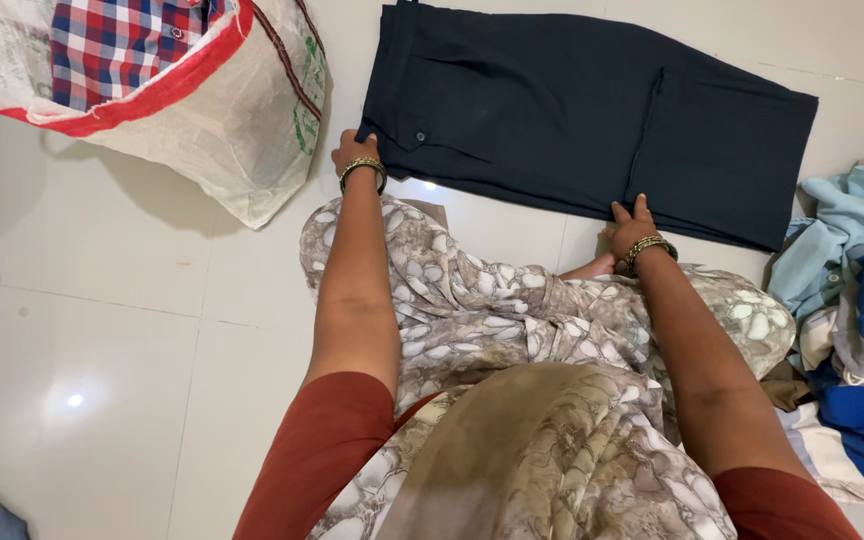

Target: The person folds a pair of dark trousers by hand while sitting on the floor, smoothing the fabric and folding the legs into a compact square shape.

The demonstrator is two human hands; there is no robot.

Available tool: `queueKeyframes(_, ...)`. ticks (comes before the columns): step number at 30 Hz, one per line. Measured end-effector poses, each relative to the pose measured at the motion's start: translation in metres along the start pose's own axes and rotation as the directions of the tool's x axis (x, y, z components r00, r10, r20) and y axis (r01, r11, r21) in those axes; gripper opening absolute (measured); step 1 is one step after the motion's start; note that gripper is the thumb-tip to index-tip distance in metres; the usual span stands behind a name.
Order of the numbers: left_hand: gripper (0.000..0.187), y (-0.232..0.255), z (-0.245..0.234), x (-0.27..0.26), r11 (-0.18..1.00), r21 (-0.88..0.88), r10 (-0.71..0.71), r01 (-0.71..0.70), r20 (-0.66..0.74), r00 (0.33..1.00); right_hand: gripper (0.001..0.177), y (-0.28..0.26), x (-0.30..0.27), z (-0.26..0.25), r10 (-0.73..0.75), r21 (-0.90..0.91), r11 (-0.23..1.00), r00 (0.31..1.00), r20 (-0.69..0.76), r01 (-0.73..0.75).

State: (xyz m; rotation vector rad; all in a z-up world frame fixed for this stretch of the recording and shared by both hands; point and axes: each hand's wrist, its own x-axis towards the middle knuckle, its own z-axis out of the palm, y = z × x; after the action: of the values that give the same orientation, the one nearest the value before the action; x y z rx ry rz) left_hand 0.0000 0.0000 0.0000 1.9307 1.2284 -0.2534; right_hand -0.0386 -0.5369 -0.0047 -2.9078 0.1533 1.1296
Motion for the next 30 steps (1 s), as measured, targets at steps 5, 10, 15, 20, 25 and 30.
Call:
queueKeyframes(5, 0.031, -0.017, 0.022, 0.031, 0.993, -0.079, 0.083, -0.084, -0.024, 0.996, 0.064, 0.001, -0.001, 0.001, -0.072, -0.205, 0.976, 0.997, 0.004, 0.072)
queueKeyframes(10, 0.025, -0.008, 0.009, 0.014, 0.994, -0.074, 0.076, -0.085, -0.124, 0.989, 0.067, -0.003, -0.005, -0.002, 0.010, -0.006, 1.000, 1.000, -0.003, -0.010)
queueKeyframes(15, 0.024, -0.014, 0.012, 0.018, 0.980, -0.139, 0.122, -0.141, -0.135, 0.983, 0.068, -0.008, -0.015, -0.008, 0.026, 0.044, 0.999, 0.999, -0.019, -0.026)
queueKeyframes(20, 0.027, -0.020, 0.022, 0.033, 0.964, -0.160, 0.179, -0.210, -0.189, 0.965, 0.068, -0.007, -0.016, -0.008, 0.025, 0.064, 0.998, 0.999, -0.027, -0.023)
queueKeyframes(25, 0.027, -0.012, 0.011, 0.017, 0.891, -0.410, 0.156, -0.194, -0.125, 0.980, 0.067, -0.006, -0.014, -0.006, 0.005, 0.056, 0.998, 0.999, -0.041, -0.003)
queueKeyframes(30, 0.026, -0.001, 0.007, 0.013, 0.505, -0.862, 0.164, 0.050, 0.153, 0.974, 0.068, -0.009, -0.015, -0.008, 0.040, 0.038, 0.998, 0.999, 0.003, -0.040)
